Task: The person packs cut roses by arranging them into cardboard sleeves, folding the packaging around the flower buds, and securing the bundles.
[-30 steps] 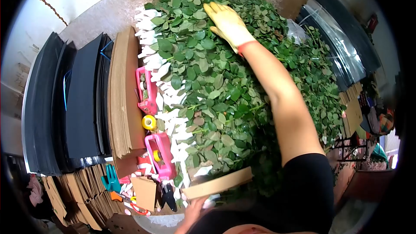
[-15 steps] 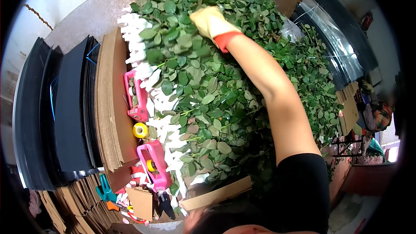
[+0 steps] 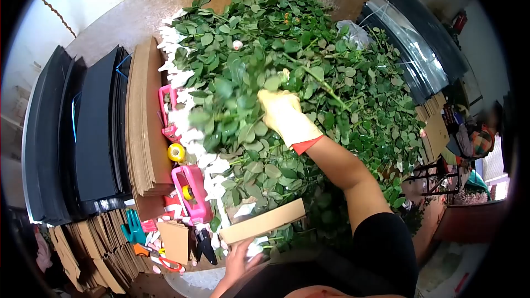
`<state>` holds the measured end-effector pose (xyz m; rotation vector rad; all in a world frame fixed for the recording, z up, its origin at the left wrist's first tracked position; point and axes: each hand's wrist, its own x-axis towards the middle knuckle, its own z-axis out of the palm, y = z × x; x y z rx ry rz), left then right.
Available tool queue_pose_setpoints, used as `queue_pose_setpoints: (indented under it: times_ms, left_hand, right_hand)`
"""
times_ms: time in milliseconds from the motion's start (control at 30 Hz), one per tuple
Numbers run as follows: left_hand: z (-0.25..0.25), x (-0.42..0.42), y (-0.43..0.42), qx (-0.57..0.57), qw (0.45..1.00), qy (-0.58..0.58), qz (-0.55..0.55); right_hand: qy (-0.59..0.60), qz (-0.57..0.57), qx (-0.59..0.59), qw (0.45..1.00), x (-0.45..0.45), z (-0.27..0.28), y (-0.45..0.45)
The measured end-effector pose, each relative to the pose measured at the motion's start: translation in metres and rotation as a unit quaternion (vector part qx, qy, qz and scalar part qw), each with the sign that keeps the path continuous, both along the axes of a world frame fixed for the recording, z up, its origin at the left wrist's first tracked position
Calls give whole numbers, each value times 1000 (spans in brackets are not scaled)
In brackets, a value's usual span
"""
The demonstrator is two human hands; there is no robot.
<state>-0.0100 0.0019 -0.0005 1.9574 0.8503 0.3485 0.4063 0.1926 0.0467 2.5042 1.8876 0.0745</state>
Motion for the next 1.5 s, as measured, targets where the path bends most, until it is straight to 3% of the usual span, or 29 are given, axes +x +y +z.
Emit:
queue_pose_setpoints:
  times_ms: [33,133,167,200,267,300,367,400,467,533,567,600,700,833,933,967,1067,1133,1167,1200,1267,1333,1400,1433,1467,1500]
  left_hand:
    - [0,-1,0,-14,1000,6,2]
    - [5,0,-1,-30,1000,-1,5]
    - [5,1,-1,-16,1000,-12,4]
    - [4,3,1,-3,1000,-24,5]
    - [2,2,-1,-2,1000,-26,11]
    - [0,1,-2,6,1000,-25,9]
    - [1,5,1,4,1000,-28,14]
    - [8,6,0,-10,999,-26,19]
    - [11,8,3,-5,999,-28,20]
    - [8,7,2,25,999,-34,16]
    - [8,8,2,23,999,-45,21]
    - [7,6,3,25,999,-39,19]
    - [-2,3,-1,11,999,-35,24]
    - [-2,3,0,50,998,-25,15]
    - [-4,3,-1,10,999,-27,22]
    - [1,4,0,22,999,-19,18]
    - [15,10,3,25,999,-34,11]
    - [20,12,4,37,998,-41,11]
    - [20,12,3,33,999,-37,13]
    - [19,12,2,28,999,-34,16]
    - [16,12,1,9,999,-45,20]
    - [16,11,2,12,999,-38,19]
    - [19,12,1,20,999,-37,23]
    - [19,12,1,21,999,-36,24]
    - [19,12,1,20,999,-33,24]
    - [18,12,1,26,999,-39,23]
  right_hand:
    - [-21,-29,23,999,-4,-2,-2]
    - [7,9,-90,996,-31,-39,-24]
    - [-68,42,-144,986,-41,-52,-39]
    - [-86,80,-183,976,-47,-26,-50]
    - [138,135,-82,978,-32,43,-55]
    - [186,106,-27,976,-30,85,-47]
    - [95,116,254,956,2,80,-9]
    - [54,40,205,977,20,91,9]
    - [-75,-41,247,965,74,72,51]
    - [74,-200,5,977,116,35,69]
    - [168,-195,-54,965,117,33,59]
    - [51,-128,-25,990,131,-10,53]
    - [33,-90,54,994,98,-20,-16]
    - [80,-47,33,995,71,-11,-117]
    - [153,-1,37,987,85,3,-136]
    - [139,-39,-58,988,85,31,-125]
    - [-20,70,182,981,89,105,-106]
    - [-30,30,176,983,80,164,-94]
    - [-110,59,218,968,100,166,-70]
    - [-52,34,204,977,111,178,-48]
    - [-231,-71,244,939,126,185,-2]
    - [-367,-41,275,888,117,184,-8]
    - [-260,80,316,909,104,174,2]
    - [-249,123,191,941,108,152,6]
    - [-127,73,49,988,76,151,-7]
    - [-30,75,-94,992,82,121,-1]
